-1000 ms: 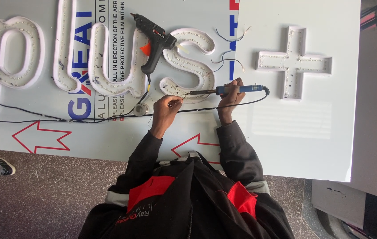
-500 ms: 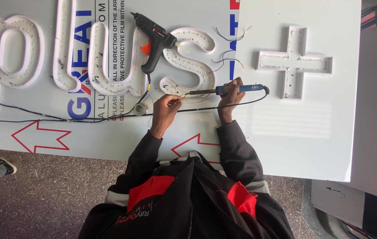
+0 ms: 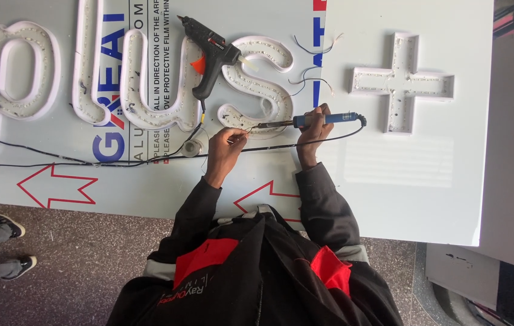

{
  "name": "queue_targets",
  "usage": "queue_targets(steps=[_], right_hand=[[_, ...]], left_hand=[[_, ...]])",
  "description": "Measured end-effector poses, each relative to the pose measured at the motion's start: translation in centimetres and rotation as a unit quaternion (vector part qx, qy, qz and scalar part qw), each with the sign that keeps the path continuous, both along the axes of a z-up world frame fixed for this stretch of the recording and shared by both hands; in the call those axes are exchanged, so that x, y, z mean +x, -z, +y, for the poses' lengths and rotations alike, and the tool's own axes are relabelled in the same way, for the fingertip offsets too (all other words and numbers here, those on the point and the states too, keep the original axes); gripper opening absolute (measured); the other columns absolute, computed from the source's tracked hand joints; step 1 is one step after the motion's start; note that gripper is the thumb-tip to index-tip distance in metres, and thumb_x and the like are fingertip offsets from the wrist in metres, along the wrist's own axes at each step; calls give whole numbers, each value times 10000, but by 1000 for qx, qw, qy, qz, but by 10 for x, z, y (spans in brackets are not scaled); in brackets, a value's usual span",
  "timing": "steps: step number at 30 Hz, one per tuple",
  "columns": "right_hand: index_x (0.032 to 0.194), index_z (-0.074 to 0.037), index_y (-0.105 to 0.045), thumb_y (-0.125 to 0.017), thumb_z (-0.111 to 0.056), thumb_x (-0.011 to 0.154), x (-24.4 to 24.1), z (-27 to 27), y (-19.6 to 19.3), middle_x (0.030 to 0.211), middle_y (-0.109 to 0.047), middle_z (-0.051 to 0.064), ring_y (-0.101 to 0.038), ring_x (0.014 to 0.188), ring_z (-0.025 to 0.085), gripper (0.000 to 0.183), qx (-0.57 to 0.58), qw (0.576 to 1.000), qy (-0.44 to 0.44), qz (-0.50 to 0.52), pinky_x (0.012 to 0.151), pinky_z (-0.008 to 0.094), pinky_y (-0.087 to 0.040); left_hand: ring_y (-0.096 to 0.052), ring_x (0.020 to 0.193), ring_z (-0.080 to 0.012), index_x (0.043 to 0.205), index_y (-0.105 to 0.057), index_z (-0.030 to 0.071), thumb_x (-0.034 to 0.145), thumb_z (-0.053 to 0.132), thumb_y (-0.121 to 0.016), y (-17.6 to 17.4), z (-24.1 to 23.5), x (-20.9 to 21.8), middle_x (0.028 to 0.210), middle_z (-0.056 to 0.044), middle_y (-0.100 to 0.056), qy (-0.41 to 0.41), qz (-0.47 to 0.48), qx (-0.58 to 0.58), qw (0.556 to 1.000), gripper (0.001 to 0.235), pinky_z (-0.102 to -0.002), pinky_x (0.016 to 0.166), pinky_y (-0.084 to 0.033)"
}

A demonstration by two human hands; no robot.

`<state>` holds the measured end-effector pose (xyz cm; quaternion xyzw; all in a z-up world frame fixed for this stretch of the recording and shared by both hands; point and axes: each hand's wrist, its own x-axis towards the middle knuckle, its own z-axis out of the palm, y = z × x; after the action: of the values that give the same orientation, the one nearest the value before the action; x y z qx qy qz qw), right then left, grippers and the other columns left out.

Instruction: Soldering electrical wires to LED strips inside plastic sign letters on a production table.

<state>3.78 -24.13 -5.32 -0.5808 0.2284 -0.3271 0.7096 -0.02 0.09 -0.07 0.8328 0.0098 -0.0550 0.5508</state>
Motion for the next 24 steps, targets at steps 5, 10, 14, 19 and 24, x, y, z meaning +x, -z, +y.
queue_targets(steps=[5, 10, 14, 19, 24], right_hand=[[839, -197, -536, -652, -482, 1057, 2, -4, 12, 617, -535, 20, -555, 559, 123, 377, 6, 1000, -2, -16, 426, 259, -451], [835, -187, -518, -643, -449, 1058, 2, -3, 12, 594, -515, 19, -522, 513, 117, 366, 5, 1000, -10, -19, 405, 247, -423], [842, -186, -521, -643, -445, 1055, 2, -4, 14, 597, -518, 14, -525, 519, 103, 356, 4, 1000, -14, -22, 393, 241, -415], [829, -191, -516, -642, -400, 1059, 4, -5, 12, 593, -506, -1, -504, 503, 98, 335, 4, 999, -7, -35, 381, 238, -392], [841, -181, -535, -631, -427, 1070, 5, -15, 30, 600, -531, 17, -525, 516, 111, 350, -14, 999, -7, -29, 393, 251, -398]], left_hand=[[-771, 872, -231, 1101, -882, 87, 986, 188, -813, 2, 1, 0, 970, -146, -823, 5, -2, 5, 1000, 168, -355, 780, -634], [-774, 858, -231, 1101, -883, 76, 979, 183, -814, -1, 0, -1, 962, -146, -826, -1, -2, 9, 1000, 176, -354, 779, -630], [-774, 862, -221, 1094, -885, 87, 970, 179, -814, 2, 0, 0, 969, -137, -829, -3, 9, 9, 1000, 170, -348, 776, -631], [-762, 831, -229, 1094, -882, 81, 960, 185, -825, 10, 6, 0, 930, -137, -810, 15, -9, 24, 1000, 178, -352, 770, -625], [-752, 831, -211, 1052, -880, 86, 934, 187, -831, 9, 0, 2, 913, -124, -806, 8, -3, 27, 1000, 162, -340, 754, -624]])
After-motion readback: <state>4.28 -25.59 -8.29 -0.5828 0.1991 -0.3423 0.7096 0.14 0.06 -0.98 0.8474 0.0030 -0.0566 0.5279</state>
